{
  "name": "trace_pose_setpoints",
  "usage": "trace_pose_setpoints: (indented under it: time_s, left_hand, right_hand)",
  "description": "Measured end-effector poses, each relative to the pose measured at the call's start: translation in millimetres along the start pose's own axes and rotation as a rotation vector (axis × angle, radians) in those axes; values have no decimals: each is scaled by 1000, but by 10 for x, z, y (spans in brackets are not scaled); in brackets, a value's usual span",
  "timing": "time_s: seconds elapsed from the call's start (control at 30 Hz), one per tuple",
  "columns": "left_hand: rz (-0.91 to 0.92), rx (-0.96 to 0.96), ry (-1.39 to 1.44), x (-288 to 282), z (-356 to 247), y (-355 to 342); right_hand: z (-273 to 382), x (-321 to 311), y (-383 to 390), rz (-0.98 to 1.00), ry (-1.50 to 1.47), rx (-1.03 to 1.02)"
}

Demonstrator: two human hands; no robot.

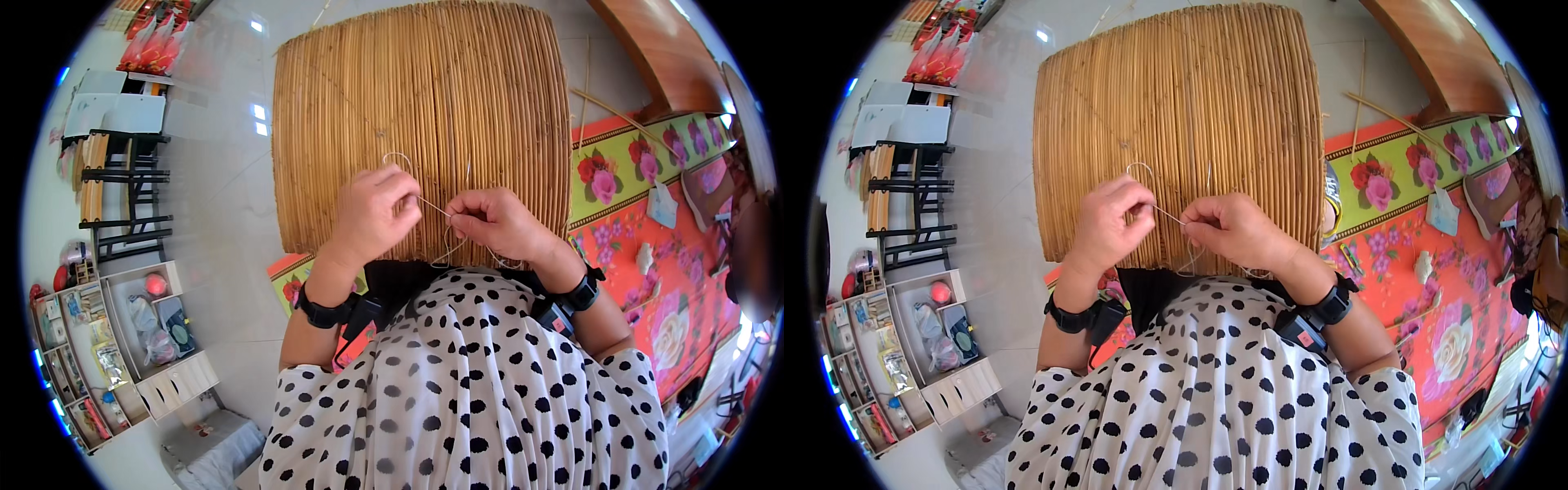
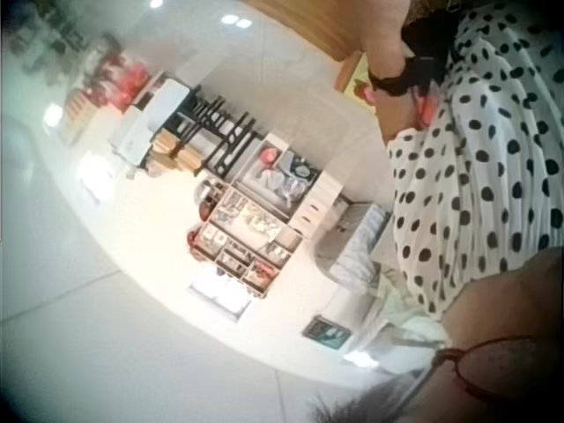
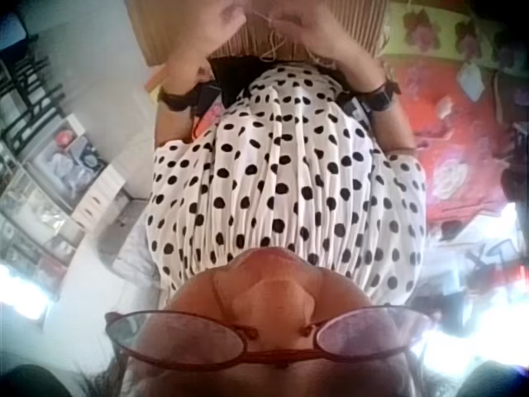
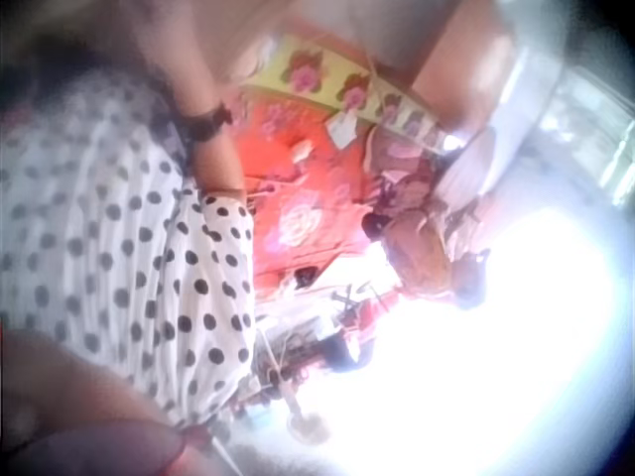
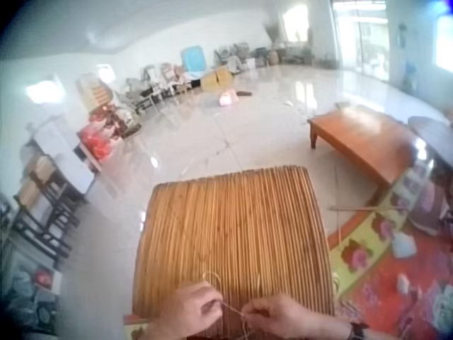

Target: The person weaves a mat by hand using thin wooden strips and thread. They feed the thread through the gaps in the wooden strips, pulling it tight and using a small pair of pliers to help secure the weave.

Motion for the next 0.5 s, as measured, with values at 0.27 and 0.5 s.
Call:
trace_pose_setpoints:
  time_s: [0.27,0.5]
  left_hand:
    - [-123,-187,-40,-412,530,114]
    - [-204,-391,-344,-692,1089,277]
  right_hand:
    - [47,23,14,69,4,11]
    - [24,-9,-16,73,-63,31]
Point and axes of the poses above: each hand's wrist, its own y-axis away from the middle knuckle, its own x-axis out of the palm, z = x × y, the point moved 7 cm from there along -y, towards the middle knuckle, and after that the axes turned 4 degrees about x, right-handed, at the moved point
